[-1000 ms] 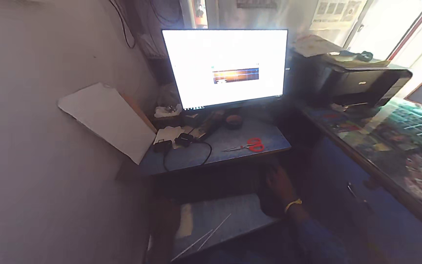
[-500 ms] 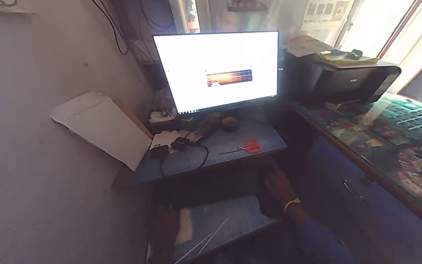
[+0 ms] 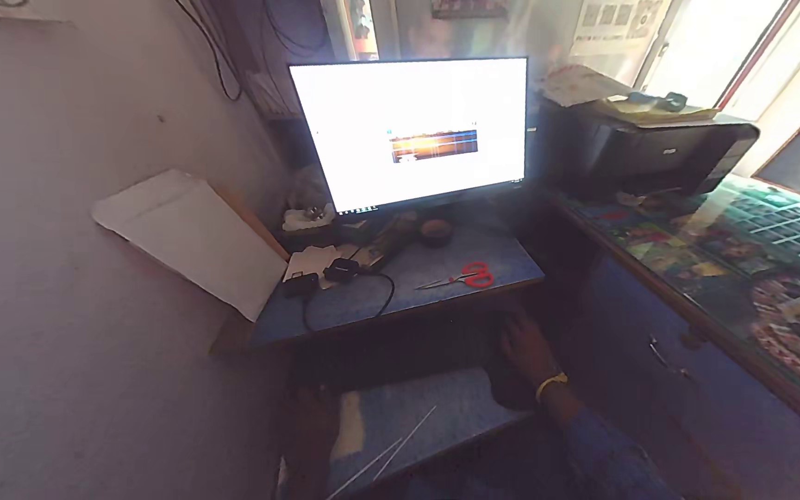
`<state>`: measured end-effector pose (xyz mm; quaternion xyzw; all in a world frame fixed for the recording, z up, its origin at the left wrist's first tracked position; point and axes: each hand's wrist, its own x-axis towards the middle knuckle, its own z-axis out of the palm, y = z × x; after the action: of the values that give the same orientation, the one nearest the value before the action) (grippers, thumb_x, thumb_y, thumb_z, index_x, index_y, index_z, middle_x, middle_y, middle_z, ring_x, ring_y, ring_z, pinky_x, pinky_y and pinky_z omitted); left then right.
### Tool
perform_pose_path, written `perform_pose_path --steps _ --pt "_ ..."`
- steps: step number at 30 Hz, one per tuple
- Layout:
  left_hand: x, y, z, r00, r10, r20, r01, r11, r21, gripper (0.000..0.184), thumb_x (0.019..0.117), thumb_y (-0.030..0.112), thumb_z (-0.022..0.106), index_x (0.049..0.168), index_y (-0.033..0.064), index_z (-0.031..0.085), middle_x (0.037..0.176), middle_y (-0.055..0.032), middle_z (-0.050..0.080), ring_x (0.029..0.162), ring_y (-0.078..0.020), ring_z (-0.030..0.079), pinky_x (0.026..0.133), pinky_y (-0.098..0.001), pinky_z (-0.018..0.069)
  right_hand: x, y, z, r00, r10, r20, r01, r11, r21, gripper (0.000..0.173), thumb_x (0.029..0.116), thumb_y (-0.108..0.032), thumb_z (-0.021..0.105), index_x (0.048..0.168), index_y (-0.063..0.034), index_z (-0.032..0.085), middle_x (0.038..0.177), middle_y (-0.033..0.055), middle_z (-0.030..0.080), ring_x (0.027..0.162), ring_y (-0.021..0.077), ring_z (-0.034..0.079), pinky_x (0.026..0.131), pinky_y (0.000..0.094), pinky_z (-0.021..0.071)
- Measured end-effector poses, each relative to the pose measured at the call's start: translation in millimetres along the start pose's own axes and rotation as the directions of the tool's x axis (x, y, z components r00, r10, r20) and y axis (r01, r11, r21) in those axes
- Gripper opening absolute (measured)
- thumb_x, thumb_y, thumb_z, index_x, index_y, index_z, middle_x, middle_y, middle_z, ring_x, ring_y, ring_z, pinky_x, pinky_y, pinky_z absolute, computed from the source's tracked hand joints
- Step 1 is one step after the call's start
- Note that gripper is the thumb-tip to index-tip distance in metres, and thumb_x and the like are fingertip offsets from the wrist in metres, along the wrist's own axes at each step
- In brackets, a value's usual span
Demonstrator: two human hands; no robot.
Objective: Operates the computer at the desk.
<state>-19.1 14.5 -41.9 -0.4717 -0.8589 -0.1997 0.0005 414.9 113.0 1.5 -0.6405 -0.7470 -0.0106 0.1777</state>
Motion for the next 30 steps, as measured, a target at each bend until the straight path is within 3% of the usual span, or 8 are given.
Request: perform_pose_path --steps 7,11,14,19,24,27,30 --pt "1.8 -1.2 -0.1 1.000 0.015 -0.022 -0.016 1.000 -0.005 0.064 0.1090 0.042 0.033 0.150 -0.0062 0.042 0.156 -0.0329 0.038 0.145 -0.0472 0.039 0.117 -0.0604 0.0345 3.2 -3.4 -3.6 1.000 0.023 0.015 -0.023 1.000 0.000 0.049 0.1031 -0.036 0.046 0.145 -0.0149 0.058 0.152 0.0151 0.051 0.142 0.0325 0.047 0.118 0.0448 0.0401" --pt "-6.1 8.8 -16.8 1.000 -0.008 -0.003 0.008 1.000 -0.024 0.056 0.1061 0.035 0.046 0.144 -0.0051 0.050 0.149 -0.0313 0.048 0.140 -0.0455 0.046 0.114 -0.0619 0.0380 4.6 -13.0 -12.6 0.992 0.081 0.100 -0.083 0.996 0.024 0.047 0.1044 -0.034 0.044 0.145 -0.0149 0.058 0.156 0.0120 0.048 0.146 0.0303 0.043 0.122 0.0464 0.0347" --pt "-7.3 10.9 -19.1 0.999 0.013 0.030 -0.014 1.000 0.011 0.052 0.1063 0.035 0.046 0.142 -0.0031 0.054 0.146 -0.0293 0.052 0.138 -0.0433 0.050 0.112 -0.0602 0.0408 5.6 -7.0 -6.0 0.996 0.064 0.065 -0.066 0.998 0.019 0.045 0.1042 -0.033 0.045 0.139 -0.0113 0.063 0.154 0.0140 0.050 0.145 0.0319 0.044 0.121 0.0463 0.0361" --pt "-1.3 10.7 -15.8 0.999 -0.035 0.036 0.035 0.999 -0.010 0.058 0.1068 0.038 0.044 0.147 -0.0040 0.047 0.147 -0.0299 0.050 0.138 -0.0438 0.049 0.113 -0.0597 0.0407 7.6 -2.2 -2.0 0.997 0.075 0.015 -0.075 0.997 -0.001 0.045 0.1040 -0.034 0.046 0.138 -0.0106 0.063 0.154 0.0139 0.051 0.144 0.0331 0.046 0.119 0.0477 0.0381" --pt "-3.4 22.3 -31.3 0.998 0.055 -0.022 -0.056 0.996 -0.066 0.057 0.1065 0.030 0.046 0.152 -0.0030 0.041 0.154 -0.0290 0.043 0.144 -0.0427 0.042 0.118 -0.0582 0.0360 8.1 -0.8 1.4 0.993 0.099 -0.071 -0.100 0.995 -0.007 0.048 0.1041 -0.036 0.045 0.141 -0.0100 0.062 0.152 0.0177 0.052 0.139 0.0375 0.050 0.116 0.0498 0.0416" --pt "-7.6 23.4 -31.7 0.990 0.119 -0.078 -0.130 0.981 -0.147 0.054 0.1048 0.028 0.051 0.150 -0.0027 0.045 0.150 -0.0285 0.048 0.141 -0.0420 0.046 0.115 -0.0582 0.0390 6.7 -6.8 -12.0 0.983 0.179 0.050 -0.180 0.984 0.000 0.051 0.1034 -0.039 0.044 0.144 -0.0109 0.057 0.148 0.0212 0.053 0.139 0.0369 0.050 0.114 0.0501 0.0435" --pt "-10.9 26.8 -35.0 0.999 0.052 0.011 -0.050 0.989 -0.136 0.051 0.1058 0.026 0.049 0.146 -0.0052 0.047 0.147 -0.0307 0.050 0.136 -0.0447 0.051 0.111 -0.0605 0.0427 6.8 -0.6 -4.3 0.992 0.116 0.046 -0.117 0.993 0.019 0.055 0.1005 -0.038 0.048 0.145 -0.0076 0.056 0.147 0.0204 0.055 0.139 0.0362 0.050 0.116 0.0484 0.0416"
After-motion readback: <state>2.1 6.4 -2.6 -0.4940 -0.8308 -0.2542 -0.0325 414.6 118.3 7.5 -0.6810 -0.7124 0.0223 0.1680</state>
